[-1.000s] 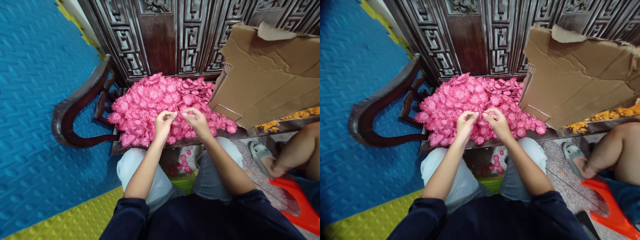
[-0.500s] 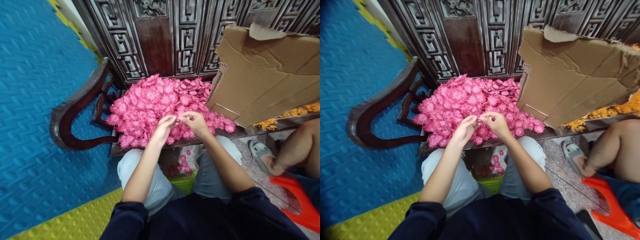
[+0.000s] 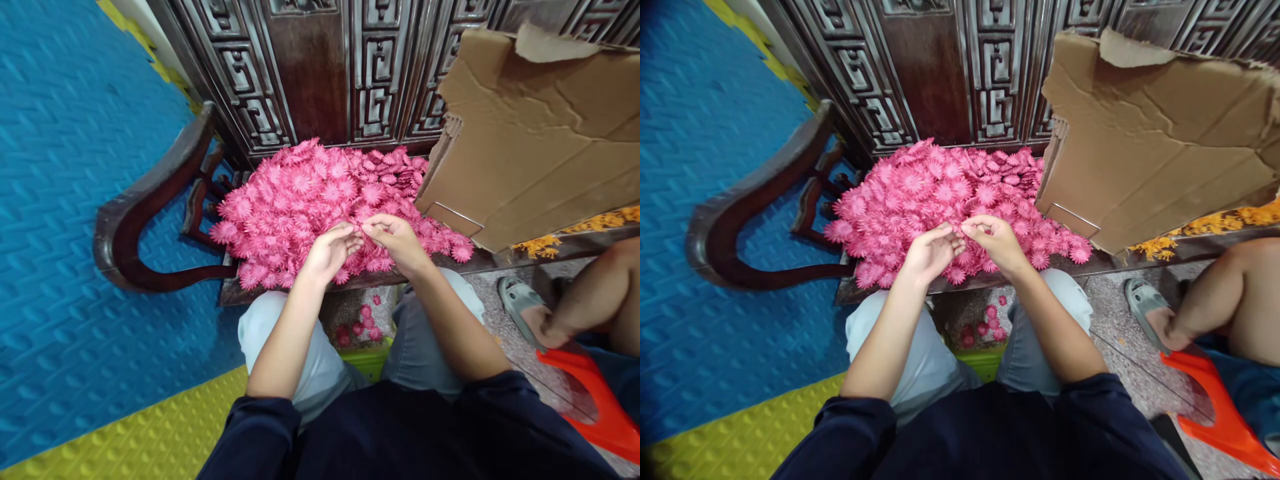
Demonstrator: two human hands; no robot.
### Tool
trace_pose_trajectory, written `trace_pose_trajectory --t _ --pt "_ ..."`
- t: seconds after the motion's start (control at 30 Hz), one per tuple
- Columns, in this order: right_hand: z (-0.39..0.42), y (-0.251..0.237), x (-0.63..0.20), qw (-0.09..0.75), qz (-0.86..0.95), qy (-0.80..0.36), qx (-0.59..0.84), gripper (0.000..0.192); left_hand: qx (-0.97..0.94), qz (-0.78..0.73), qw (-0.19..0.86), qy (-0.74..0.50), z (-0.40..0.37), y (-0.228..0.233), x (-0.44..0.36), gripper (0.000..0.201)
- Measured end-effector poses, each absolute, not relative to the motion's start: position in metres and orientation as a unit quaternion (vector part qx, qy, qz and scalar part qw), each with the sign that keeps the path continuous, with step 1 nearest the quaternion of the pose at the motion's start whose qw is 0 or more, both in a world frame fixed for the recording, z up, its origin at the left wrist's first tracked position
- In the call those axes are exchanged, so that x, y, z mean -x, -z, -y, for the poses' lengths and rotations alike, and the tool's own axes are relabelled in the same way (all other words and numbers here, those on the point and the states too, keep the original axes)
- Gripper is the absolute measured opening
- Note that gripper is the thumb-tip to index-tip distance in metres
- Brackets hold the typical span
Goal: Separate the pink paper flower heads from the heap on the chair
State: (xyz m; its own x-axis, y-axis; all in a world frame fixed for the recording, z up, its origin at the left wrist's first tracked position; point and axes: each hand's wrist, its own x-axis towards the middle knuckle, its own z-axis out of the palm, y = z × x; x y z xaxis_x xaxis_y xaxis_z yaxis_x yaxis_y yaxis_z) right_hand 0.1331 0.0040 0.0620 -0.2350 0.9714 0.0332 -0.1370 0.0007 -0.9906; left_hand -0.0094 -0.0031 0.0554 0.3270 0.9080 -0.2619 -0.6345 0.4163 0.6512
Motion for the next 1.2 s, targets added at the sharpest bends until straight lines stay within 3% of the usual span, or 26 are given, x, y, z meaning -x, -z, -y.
trace_pose_trajectory --t 0.13,0.27,0.43,0.63,0.9,1.2 --pt "-0.002 -0.063 -0.132 0.489 0.526 -0.561 0.412 0.025 -0.269 -0.36 0.718 -0.531 0.003 -0.053 0.004 0.004" --pt "0.0 -0.063 -0.129 0.495 0.579 -0.458 0.457 0.03 -0.348 -0.408 0.593 -0.601 -0.001 -0.045 0.0 0.002" --pt "0.0 -0.058 -0.127 0.467 0.633 -0.369 0.495 0.024 -0.376 -0.426 0.566 -0.598 -0.004 -0.041 -0.002 0.005" --pt "-0.005 -0.054 -0.125 0.491 0.604 -0.42 0.466 0.019 -0.381 -0.434 0.567 -0.587 -0.003 -0.04 0.006 0.007" --pt "-0.004 -0.051 -0.118 0.491 0.46 -0.584 0.454 0.02 -0.371 -0.448 0.545 -0.604 -0.003 -0.034 0.009 0.011" --pt "-0.005 -0.052 -0.118 0.485 0.432 -0.604 0.462 0.019 -0.371 -0.453 0.528 -0.615 -0.003 -0.035 0.005 0.009"
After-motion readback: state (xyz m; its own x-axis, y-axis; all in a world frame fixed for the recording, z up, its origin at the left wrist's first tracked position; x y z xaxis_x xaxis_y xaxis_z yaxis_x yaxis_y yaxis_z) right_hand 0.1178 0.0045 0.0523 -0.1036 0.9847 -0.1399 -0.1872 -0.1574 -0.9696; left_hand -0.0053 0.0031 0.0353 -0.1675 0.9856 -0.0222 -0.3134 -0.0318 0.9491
